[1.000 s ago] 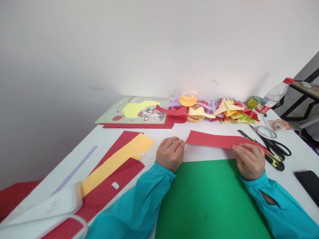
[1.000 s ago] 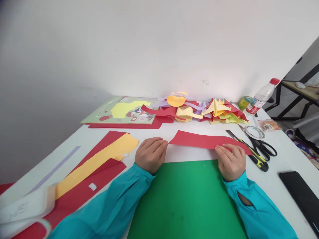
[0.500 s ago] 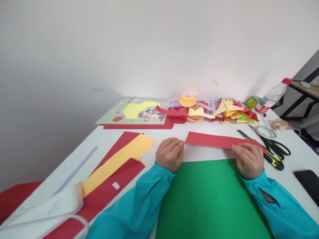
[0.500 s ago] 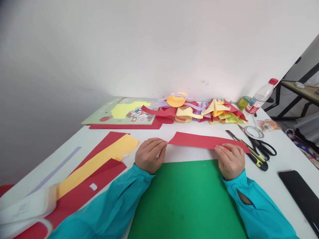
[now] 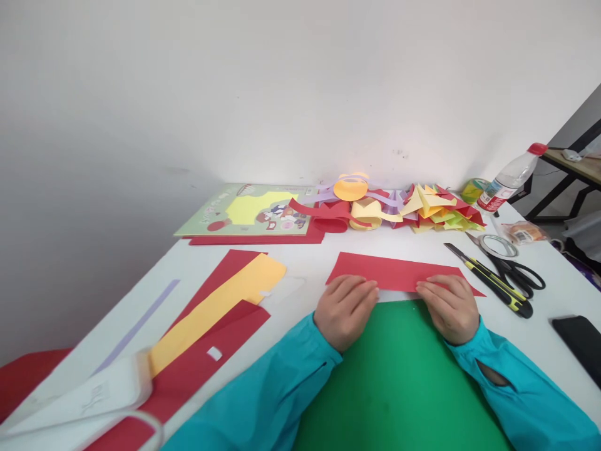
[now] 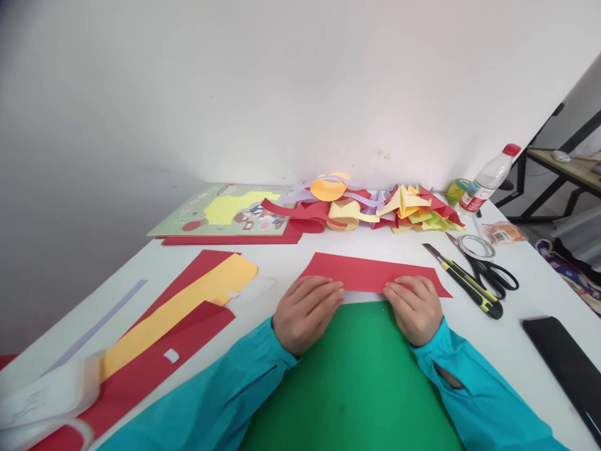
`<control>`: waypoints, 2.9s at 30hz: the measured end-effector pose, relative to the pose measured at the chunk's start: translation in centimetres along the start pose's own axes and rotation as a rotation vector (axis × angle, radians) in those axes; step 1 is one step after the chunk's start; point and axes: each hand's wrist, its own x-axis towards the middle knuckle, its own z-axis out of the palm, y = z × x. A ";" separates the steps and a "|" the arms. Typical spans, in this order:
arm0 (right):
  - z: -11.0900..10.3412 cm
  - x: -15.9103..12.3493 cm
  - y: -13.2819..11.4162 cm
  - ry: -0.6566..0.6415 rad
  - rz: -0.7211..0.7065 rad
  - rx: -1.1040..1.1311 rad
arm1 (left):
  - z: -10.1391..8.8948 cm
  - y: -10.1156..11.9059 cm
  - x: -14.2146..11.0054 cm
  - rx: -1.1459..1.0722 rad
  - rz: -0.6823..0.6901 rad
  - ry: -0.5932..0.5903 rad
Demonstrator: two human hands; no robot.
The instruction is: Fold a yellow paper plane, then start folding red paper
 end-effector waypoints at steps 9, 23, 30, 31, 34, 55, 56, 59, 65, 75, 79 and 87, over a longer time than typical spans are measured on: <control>0.4 0.6 -2.5 -0.052 -0.173 0.082 | 0.7 2.8 0.1 -0.050 0.066 -0.100; 0.0 0.8 -2.3 -0.064 -0.157 -0.015 | 0.7 2.7 0.3 0.000 0.092 -0.073; -0.3 0.6 0.5 -0.050 -0.104 -0.107 | 0.5 0.7 0.0 0.073 0.057 -0.031; -0.4 0.5 0.8 -0.050 -0.092 -0.127 | 0.5 0.4 -0.1 0.083 0.053 -0.024; -0.5 0.2 1.8 -0.048 -0.057 -0.196 | 0.4 -0.1 -0.2 0.103 0.048 -0.008; -1.2 -0.9 4.5 0.124 0.116 -0.413 | -0.3 -1.1 -0.4 0.171 0.061 0.027; -1.2 -0.8 4.2 0.131 0.115 -0.381 | -0.3 -1.0 -0.4 0.169 0.064 0.021; -0.9 -0.1 2.0 0.040 0.036 -0.207 | -0.1 -0.5 -0.3 0.155 0.085 -0.005; 0.4 0.8 -2.0 -0.020 -0.107 -0.005 | 0.3 1.8 -0.1 0.058 0.121 -0.043; 0.6 0.6 -2.8 -0.034 -0.128 0.061 | 0.6 3.0 0.6 0.003 0.158 -0.103; 0.4 0.8 -2.3 -0.001 -0.081 0.015 | 0.6 2.3 0.5 0.030 0.133 -0.078; -0.1 0.7 0.1 0.019 -0.024 -0.089 | 0.5 0.0 0.1 0.118 0.086 -0.013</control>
